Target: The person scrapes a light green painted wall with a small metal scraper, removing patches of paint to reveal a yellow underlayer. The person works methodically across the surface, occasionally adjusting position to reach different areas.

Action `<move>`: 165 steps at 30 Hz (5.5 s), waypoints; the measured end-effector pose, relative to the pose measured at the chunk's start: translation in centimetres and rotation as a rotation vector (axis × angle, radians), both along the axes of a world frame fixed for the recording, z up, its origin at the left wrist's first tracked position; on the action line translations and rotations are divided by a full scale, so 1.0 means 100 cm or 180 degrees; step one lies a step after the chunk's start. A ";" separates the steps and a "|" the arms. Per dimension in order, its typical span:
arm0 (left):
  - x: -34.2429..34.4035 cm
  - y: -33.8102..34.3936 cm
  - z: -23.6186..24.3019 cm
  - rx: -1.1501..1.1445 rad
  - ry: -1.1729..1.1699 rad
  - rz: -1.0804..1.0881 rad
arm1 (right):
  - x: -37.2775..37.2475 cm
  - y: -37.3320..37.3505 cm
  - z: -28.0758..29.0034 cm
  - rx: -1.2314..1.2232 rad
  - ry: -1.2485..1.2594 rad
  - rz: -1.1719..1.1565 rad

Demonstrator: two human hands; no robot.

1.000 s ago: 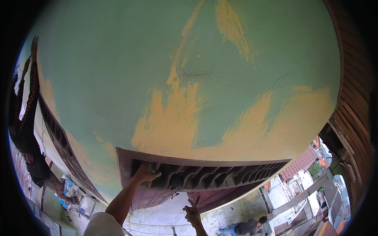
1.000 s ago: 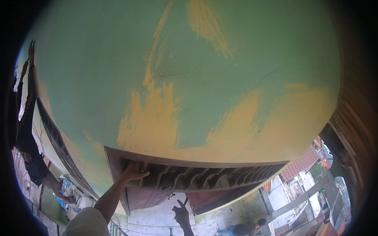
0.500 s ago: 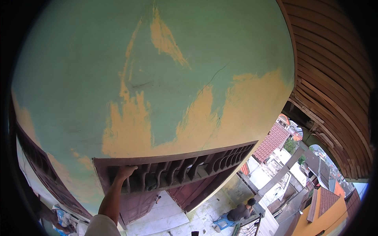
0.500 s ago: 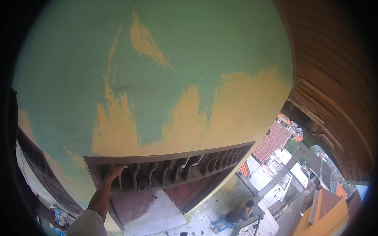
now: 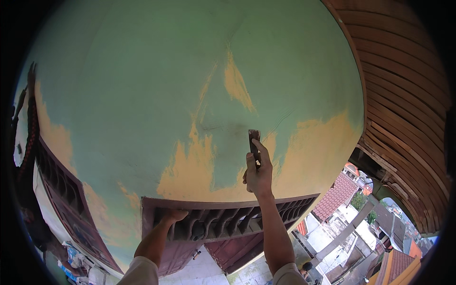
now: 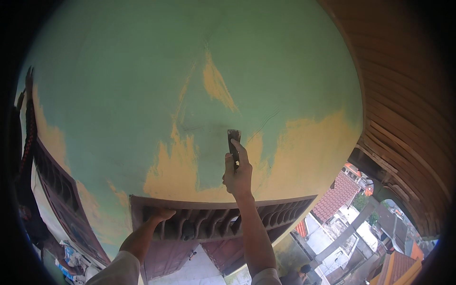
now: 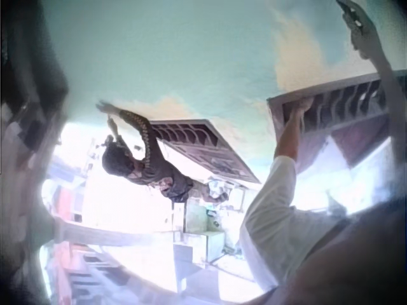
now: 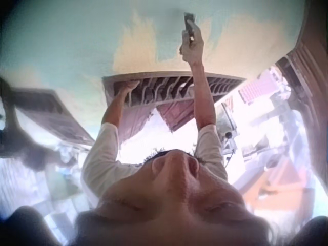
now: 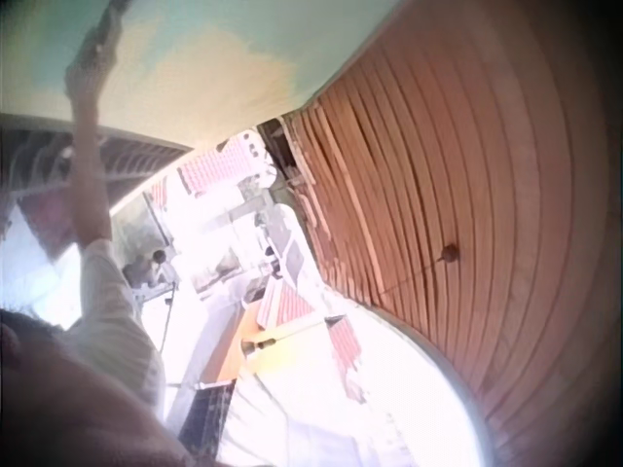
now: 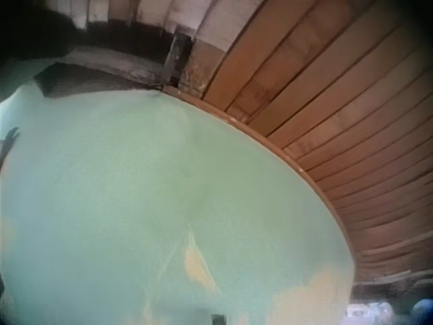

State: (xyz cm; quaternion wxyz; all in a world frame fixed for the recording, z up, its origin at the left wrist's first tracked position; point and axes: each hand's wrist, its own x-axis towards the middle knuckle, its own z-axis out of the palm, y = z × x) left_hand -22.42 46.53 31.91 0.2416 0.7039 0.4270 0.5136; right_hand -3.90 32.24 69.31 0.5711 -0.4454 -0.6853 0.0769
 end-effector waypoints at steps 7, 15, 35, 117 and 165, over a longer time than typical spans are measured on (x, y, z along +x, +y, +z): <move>-0.021 -0.009 0.039 -0.1445 0.1323 -0.0326 | -0.041 0.080 -0.034 0.1176 -0.0661 -0.0895; -0.080 -0.083 0.142 -0.0456 0.2995 -0.1707 | -0.076 0.056 0.055 0.0258 -0.0053 -0.0485; -0.153 -0.036 0.502 0.4112 0.2024 0.2181 | -0.055 0.065 0.026 0.0861 -0.0354 -0.1045; -0.172 -0.022 0.484 0.4637 0.1930 0.2170 | -0.058 0.022 -0.040 0.0185 0.0256 -0.0240; -0.166 -0.027 0.484 0.4682 0.1834 0.2204 | -0.074 0.045 -0.048 0.0006 -0.0117 -0.1255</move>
